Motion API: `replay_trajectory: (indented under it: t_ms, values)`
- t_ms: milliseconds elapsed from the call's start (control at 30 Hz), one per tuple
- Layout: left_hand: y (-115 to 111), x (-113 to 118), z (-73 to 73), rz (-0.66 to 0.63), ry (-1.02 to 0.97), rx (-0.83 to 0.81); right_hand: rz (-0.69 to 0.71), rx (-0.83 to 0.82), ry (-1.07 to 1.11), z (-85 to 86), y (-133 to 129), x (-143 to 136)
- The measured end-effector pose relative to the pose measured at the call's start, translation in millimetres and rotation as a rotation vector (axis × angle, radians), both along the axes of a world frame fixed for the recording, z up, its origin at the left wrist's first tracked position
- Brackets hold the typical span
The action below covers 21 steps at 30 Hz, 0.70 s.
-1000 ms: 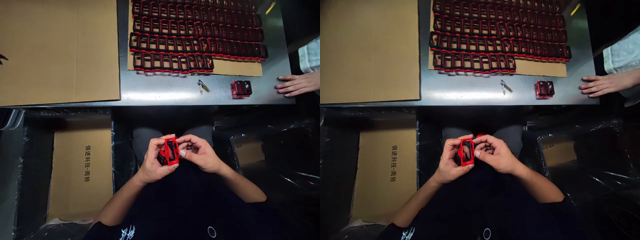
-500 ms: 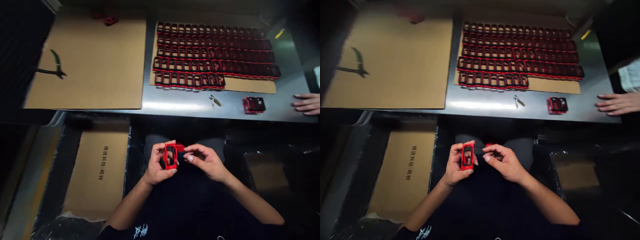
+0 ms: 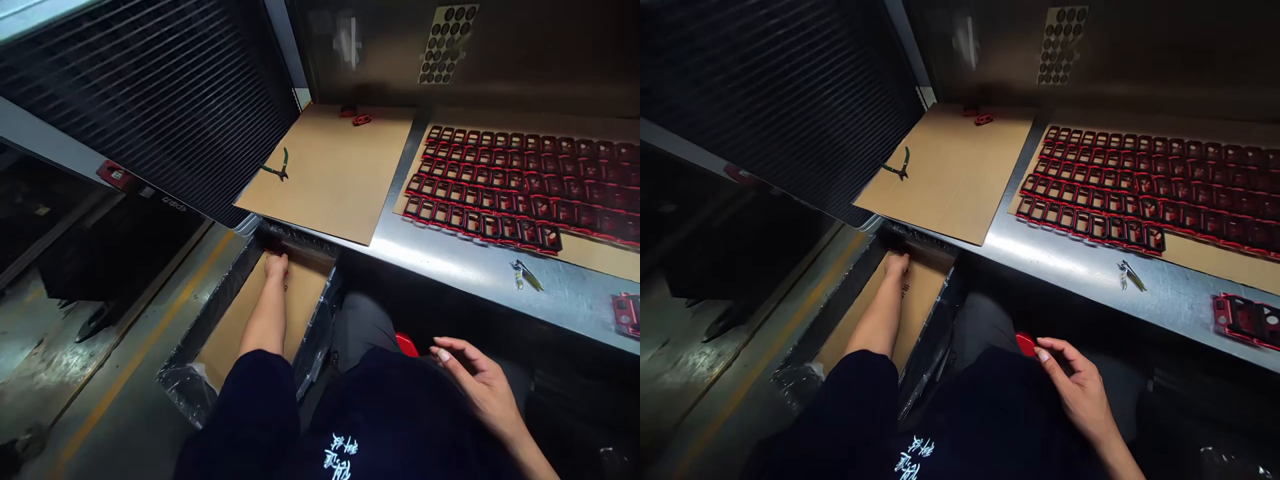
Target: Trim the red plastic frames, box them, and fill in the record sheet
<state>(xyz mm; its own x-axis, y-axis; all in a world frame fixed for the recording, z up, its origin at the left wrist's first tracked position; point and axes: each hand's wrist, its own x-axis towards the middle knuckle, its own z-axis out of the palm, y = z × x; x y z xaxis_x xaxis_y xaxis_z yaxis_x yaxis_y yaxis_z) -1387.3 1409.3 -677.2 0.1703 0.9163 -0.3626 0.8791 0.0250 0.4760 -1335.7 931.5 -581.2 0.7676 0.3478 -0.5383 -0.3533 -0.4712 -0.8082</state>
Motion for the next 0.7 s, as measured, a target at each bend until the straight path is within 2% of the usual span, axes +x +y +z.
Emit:
replay_trajectory:
  t_ms: [100,267,467,700]
  values:
    - [10.3,9.8,-11.0,0.049,0.118,0.032,-0.019,-0.023,-0.009,-2.6,-5.1,1.6]
    - [10.7,14.5,-27.3,0.067,0.203,0.123,-0.078,0.029,0.038,-7.8,-12.7,3.7]
    - [12.8,17.0,-36.3,-0.078,0.265,0.172,-0.014,0.013,-0.004,-11.6,-8.1,6.8]
    - [20.5,9.0,-38.0,-0.245,0.314,0.162,0.030,0.025,-0.007,-18.3,-1.7,5.6]
